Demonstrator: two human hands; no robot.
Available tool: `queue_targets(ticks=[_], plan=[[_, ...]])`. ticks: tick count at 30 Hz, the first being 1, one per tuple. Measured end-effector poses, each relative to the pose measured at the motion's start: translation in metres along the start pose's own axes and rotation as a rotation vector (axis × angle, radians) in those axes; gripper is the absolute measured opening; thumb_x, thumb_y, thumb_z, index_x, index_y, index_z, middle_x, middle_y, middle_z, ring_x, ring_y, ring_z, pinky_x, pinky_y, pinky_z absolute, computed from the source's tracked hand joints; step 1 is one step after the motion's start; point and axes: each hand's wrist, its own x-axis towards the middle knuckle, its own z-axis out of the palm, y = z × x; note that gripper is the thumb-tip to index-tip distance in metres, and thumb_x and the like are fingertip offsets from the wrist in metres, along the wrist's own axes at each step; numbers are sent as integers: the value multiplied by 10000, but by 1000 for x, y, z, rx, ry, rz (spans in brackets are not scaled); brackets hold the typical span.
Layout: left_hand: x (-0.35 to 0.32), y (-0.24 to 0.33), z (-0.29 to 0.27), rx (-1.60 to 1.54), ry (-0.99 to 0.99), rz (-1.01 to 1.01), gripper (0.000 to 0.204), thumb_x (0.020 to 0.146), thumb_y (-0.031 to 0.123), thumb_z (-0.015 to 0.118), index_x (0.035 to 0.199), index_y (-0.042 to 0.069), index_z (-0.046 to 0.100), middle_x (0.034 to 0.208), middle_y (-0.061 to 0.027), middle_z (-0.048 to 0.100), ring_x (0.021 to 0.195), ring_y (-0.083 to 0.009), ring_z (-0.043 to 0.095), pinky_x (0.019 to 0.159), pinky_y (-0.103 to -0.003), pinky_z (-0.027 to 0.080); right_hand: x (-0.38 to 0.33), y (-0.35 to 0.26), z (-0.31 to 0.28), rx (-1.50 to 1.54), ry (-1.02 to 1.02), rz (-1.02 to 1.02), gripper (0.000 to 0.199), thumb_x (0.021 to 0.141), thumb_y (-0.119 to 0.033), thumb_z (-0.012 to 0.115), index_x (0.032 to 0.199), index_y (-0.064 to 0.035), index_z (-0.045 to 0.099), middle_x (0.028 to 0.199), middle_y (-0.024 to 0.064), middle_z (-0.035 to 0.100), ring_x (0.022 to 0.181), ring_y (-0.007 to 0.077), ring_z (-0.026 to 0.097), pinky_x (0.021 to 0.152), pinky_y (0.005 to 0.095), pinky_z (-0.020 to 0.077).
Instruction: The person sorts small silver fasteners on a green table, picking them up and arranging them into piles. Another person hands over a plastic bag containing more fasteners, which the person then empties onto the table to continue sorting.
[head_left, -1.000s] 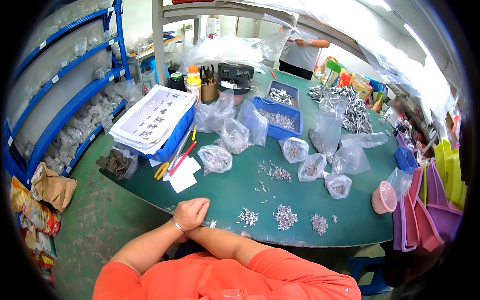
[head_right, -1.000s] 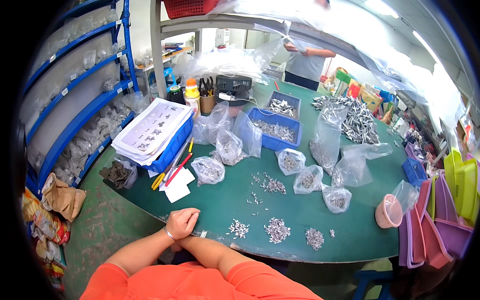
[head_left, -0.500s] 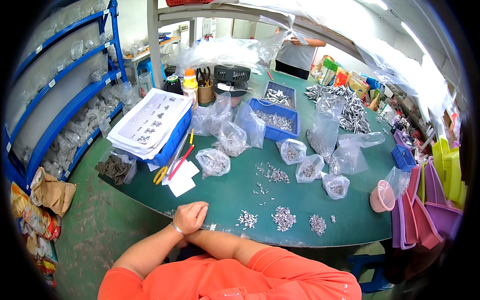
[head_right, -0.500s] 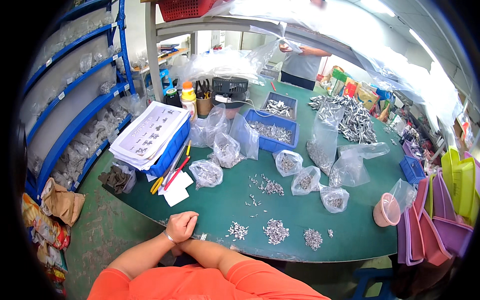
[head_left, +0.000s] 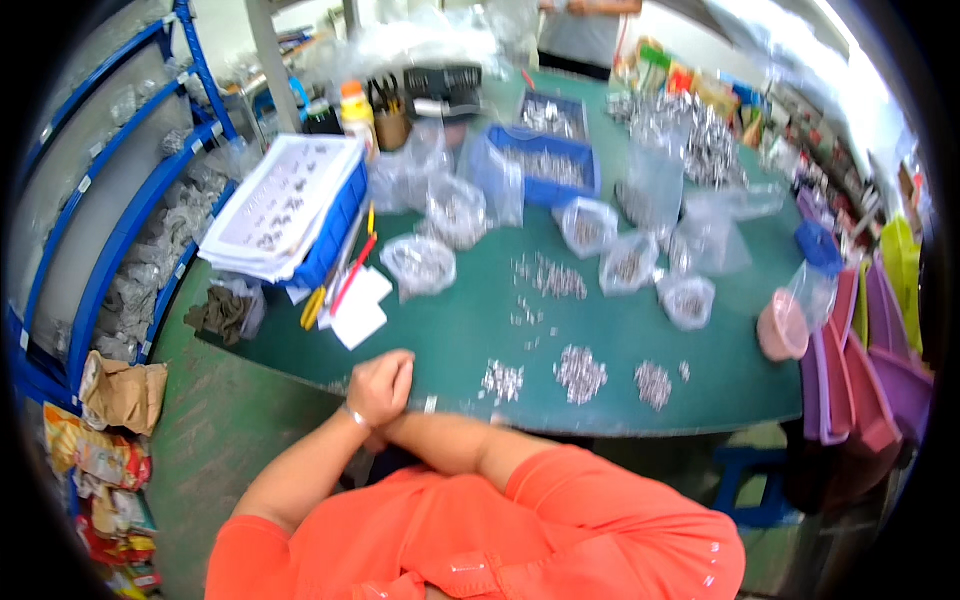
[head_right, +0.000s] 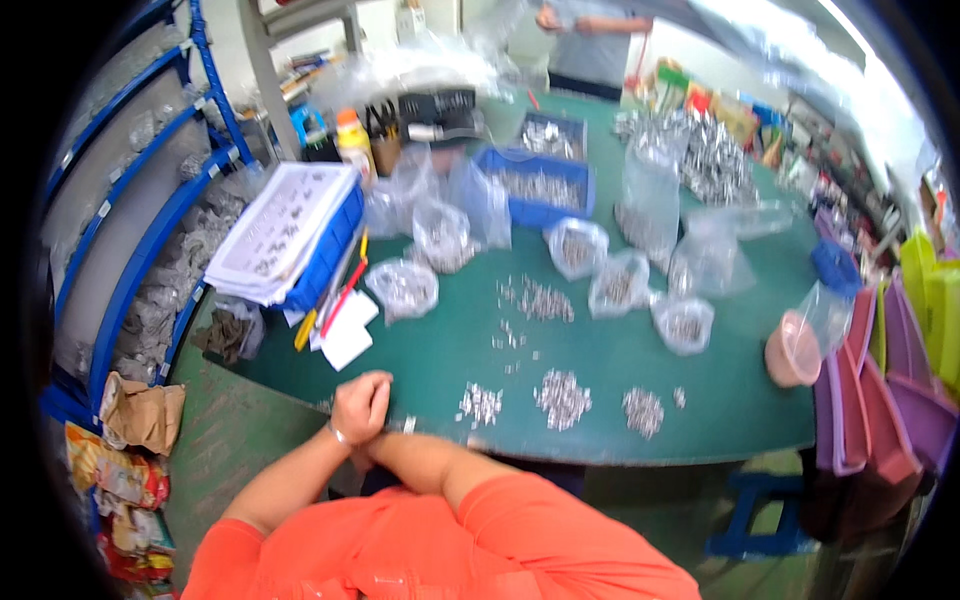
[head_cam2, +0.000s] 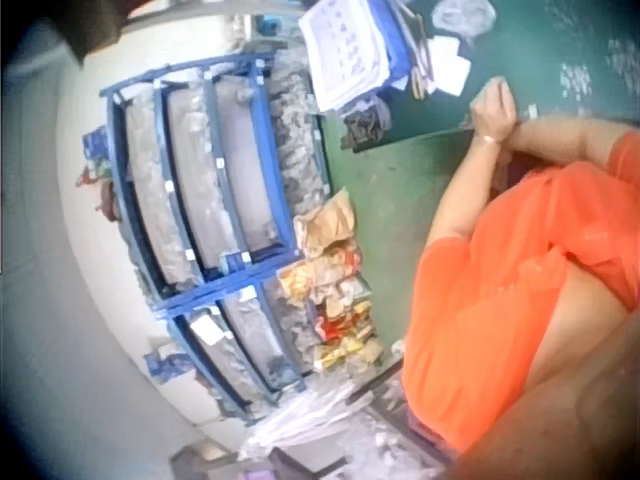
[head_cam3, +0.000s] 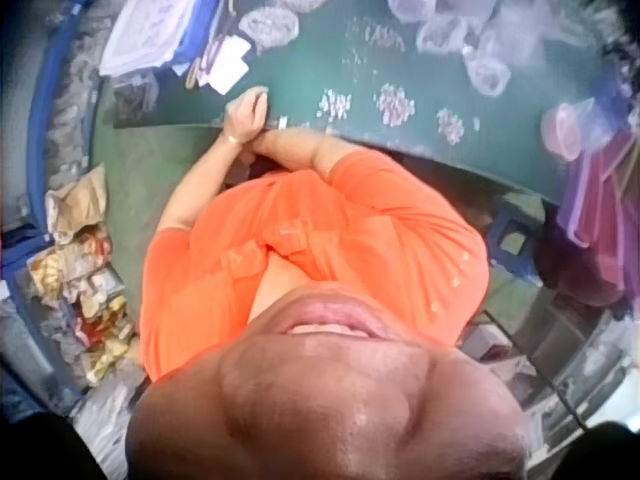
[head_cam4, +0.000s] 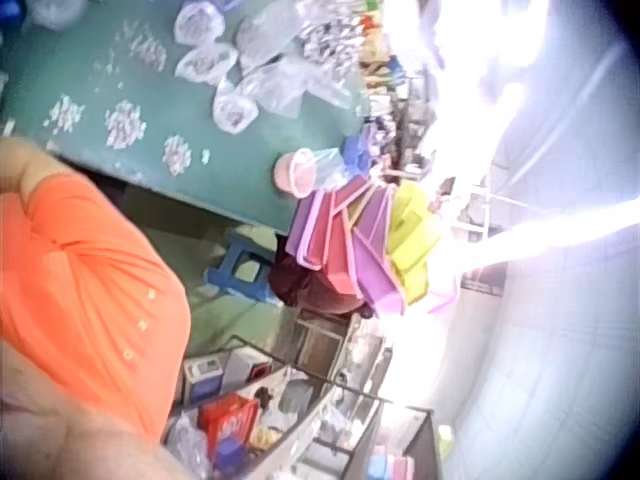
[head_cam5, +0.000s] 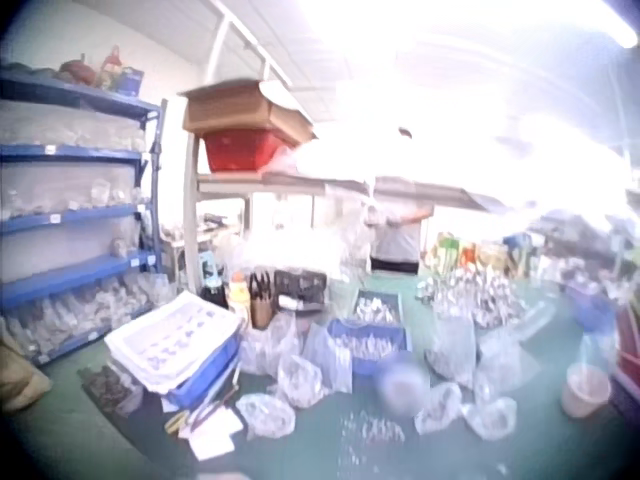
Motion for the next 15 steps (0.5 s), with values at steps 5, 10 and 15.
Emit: queue_targets(ticks=[5,10,15], plan=[[2,0,4,-8,-18,-34,75,894,15,603,957,2,642,879,-175,689,742,-347,683,650,-391,548,6,-6,9,-111,18,-105,196,881,-211,620,923,-66,745,894,146,713,814,275,674,703,456,513],[9,1,3,-20,-6,-42,73,913,15,602,967,-2,648,797,-120,656,594,-222,604,559,-317,491,-1,-23,13,-391,44,-275,196,891,-209,611,915,-67,744,875,144,713,794,272,675,686,461,515],[-6,-11,4,-72,81,-119,95,962,38,571,987,-9,649,720,-5,585,577,-63,495,520,-227,404,-165,-49,-55,125,-171,-184,258,901,-215,583,1002,-37,739,944,190,715,852,321,684,746,464,520]])
